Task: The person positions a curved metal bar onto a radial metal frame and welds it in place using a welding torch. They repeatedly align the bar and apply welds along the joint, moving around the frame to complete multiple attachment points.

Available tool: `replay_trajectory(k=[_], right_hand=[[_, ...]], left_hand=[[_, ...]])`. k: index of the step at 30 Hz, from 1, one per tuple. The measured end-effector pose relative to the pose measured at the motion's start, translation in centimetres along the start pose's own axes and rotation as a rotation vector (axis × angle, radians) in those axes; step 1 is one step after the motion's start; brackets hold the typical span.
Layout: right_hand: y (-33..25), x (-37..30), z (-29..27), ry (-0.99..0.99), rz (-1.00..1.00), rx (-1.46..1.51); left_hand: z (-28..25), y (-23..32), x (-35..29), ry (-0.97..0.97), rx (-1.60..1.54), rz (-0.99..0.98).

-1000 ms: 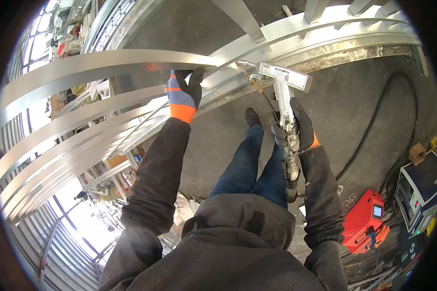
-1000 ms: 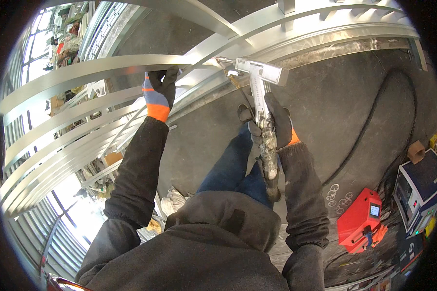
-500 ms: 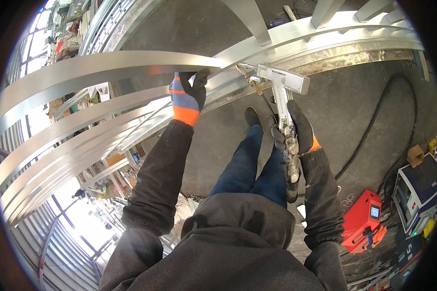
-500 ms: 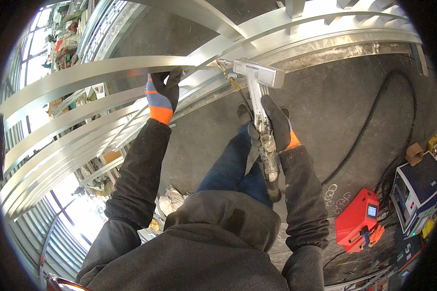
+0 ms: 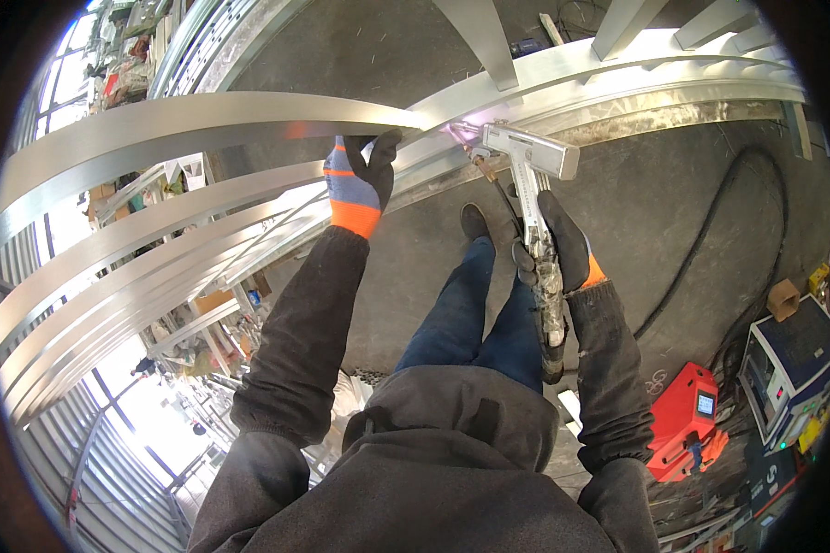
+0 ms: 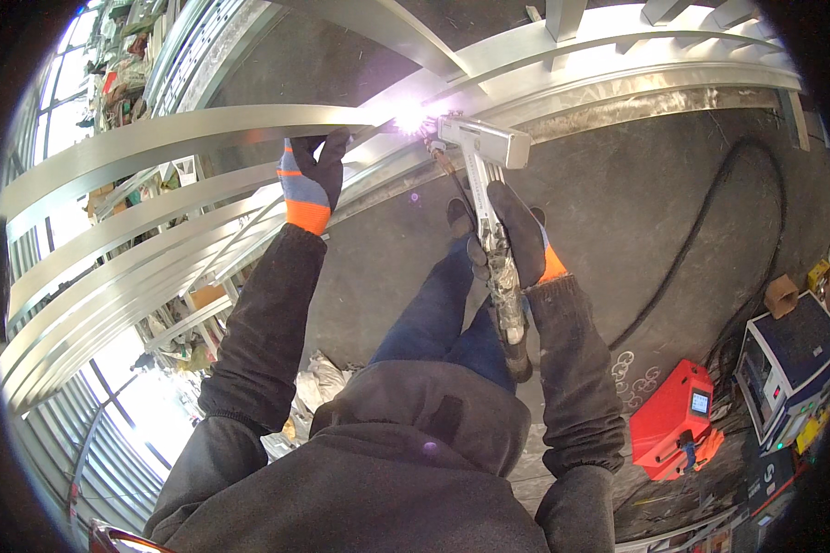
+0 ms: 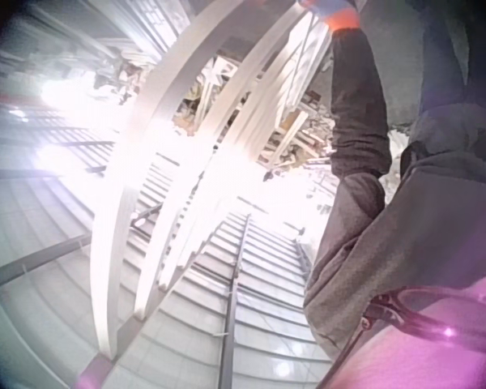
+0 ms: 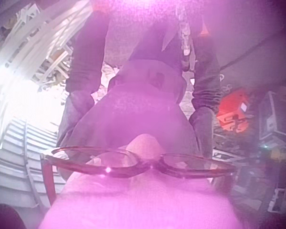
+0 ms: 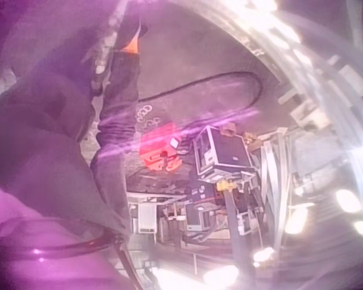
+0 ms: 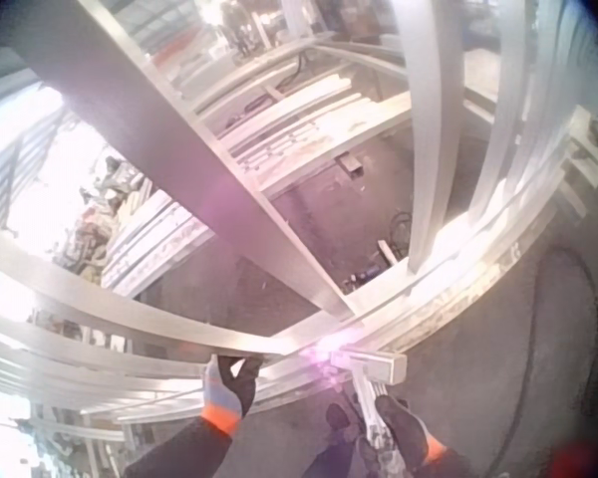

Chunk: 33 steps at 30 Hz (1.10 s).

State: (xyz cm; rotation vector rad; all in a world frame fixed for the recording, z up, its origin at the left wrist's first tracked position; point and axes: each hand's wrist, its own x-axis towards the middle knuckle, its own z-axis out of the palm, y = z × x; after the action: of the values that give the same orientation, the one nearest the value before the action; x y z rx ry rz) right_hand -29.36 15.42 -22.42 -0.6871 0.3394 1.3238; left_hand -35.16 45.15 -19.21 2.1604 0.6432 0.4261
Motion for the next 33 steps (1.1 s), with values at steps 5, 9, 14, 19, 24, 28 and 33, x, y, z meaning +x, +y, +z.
replay_trajectory(k=[5, 9, 14, 19, 24, 28, 33], right_hand=[[0.0, 0.0, 0.1, -0.001, -0.032, -0.017], [-0.1, -0.3, 0.2, 0.013, -0.046, -0.066], [-0.4, -0.9, 0.6, 0.041, -0.02, -0.064], [-0.3, -1.3, 0.2, 0.039, -0.017, -0.018], [1.2, -3.7, -1.8, 0.074, -0.041, -0.055], [0.6, -10.9, -4.8, -0.025, -0.001, 0.275], [2.5, -19.9, -5.7, 0.109, -0.221, 0.236]], left_hand=[[-0.1, 0.3, 0.0, -0.009, 0.015, -0.011], [-0.1, 0.6, 0.0, 0.005, 0.03, -0.011], [-0.1, 1.1, 0.2, 0.007, 0.052, -0.012], [-0.1, 1.1, 0.0, 0.016, 0.104, -0.052], [-0.5, 1.6, 0.2, -0.083, -0.025, -0.187], [-0.9, 4.0, -2.8, 0.154, 0.065, 0.054], [1.1, 11.0, -8.8, -0.294, -0.754, -0.392]])
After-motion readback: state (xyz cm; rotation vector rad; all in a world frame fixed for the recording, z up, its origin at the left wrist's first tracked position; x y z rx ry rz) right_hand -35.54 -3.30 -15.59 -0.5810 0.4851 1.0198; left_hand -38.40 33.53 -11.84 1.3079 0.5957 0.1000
